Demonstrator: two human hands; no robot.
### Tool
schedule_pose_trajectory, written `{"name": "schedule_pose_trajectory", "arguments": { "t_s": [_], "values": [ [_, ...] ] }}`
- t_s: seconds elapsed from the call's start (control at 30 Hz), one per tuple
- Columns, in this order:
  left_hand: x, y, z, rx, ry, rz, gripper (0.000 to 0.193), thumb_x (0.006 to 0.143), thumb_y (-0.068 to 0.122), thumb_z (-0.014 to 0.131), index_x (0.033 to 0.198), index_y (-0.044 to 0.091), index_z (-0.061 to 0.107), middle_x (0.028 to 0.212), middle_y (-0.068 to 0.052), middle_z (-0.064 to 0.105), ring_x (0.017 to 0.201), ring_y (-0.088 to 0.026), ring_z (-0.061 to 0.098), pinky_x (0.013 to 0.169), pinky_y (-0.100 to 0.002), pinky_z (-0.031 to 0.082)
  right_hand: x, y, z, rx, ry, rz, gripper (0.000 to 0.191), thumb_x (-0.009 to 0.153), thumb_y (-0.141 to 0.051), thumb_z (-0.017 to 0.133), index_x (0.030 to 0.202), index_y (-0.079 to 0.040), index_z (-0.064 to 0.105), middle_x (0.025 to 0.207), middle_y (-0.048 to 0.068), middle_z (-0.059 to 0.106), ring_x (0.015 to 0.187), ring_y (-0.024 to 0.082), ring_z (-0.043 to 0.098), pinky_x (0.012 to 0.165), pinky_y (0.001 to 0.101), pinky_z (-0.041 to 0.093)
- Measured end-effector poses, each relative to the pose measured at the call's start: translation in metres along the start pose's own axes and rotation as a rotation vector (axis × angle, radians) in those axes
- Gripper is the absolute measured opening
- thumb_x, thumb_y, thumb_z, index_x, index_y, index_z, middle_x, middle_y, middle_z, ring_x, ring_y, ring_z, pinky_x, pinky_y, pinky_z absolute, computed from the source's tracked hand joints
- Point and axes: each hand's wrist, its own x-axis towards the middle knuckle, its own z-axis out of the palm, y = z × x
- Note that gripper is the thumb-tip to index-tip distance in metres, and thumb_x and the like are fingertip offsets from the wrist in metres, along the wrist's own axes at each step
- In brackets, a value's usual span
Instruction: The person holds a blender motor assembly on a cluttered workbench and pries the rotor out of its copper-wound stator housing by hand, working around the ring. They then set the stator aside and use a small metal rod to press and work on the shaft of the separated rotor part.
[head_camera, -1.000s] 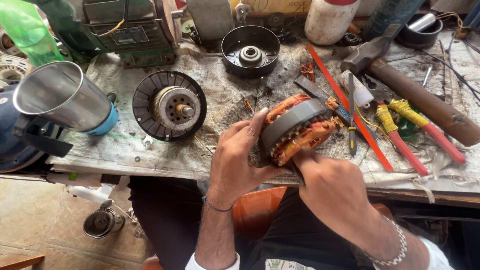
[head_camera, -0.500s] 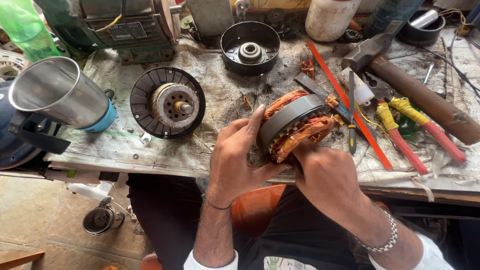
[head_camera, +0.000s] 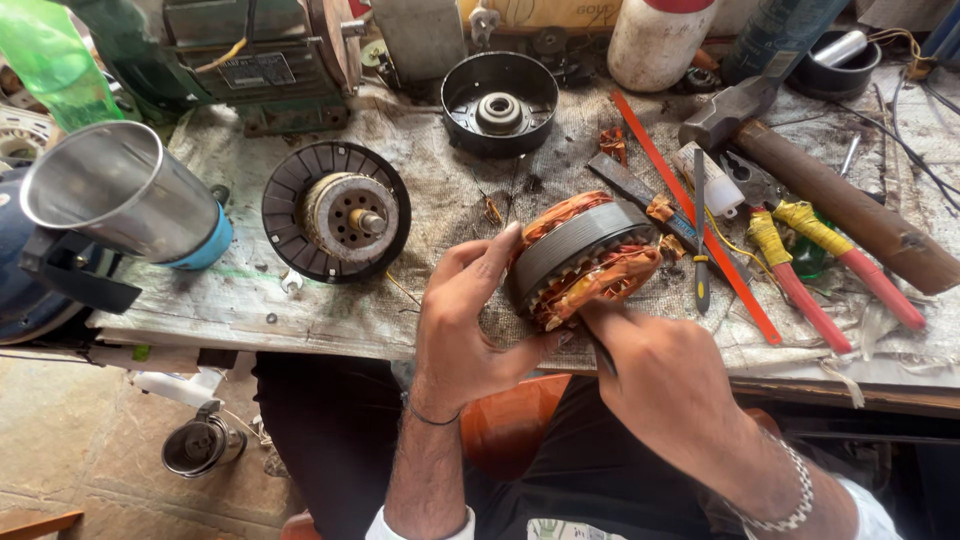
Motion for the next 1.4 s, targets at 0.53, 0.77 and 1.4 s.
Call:
{"name": "schedule_pose_trajectory", "arguments": {
  "t_s": [0.53,0.77,1.4],
  "values": [
    [0.0034,-0.0018,0.0025,0.012,-0.106,-0.031,0.108,0.06,0.023,0.096,0.152,-0.001,0.046,0.13,-0.016,0.07,0.127,-0.03,0.064,0.112,-0.045,0.051,-0.0015,0.0041,0.001,-0.207,-0.078,-0.03,0.025,0.068,-0.004,0.074,0.092,-0.003,0.07,0.077,0.013,0.072,0.064,0.031,0.072,0.054,0.0424,0.056],
    [0.0055,0.003,-0.0003,0.039,-0.145,-0.041,0.116,0.055,0.027,0.098,0.154,-0.001,0.043,0.129,-0.014,0.07,0.125,-0.029,0.064,0.112,-0.046,0.05,0.0009,0.0024,0.0001,-0.26,-0.122,-0.004,0.023,0.071,-0.008,0.077,0.093,-0.005,0.071,0.077,0.013,0.073,0.063,0.029,0.073,0.054,0.0413,0.057],
    [0.007,0.0051,0.0055,0.227,-0.215,-0.051,0.127,0.053,0.035,0.101,0.157,0.01,0.034,0.125,-0.012,0.066,0.122,-0.032,0.06,0.109,-0.051,0.044,-0.0025,0.0043,0.0032,-0.296,-0.103,-0.008,0.022,0.071,-0.005,0.072,0.093,-0.008,0.072,0.073,0.01,0.071,0.062,0.028,0.072,0.056,0.0419,0.057]
  ]
}}
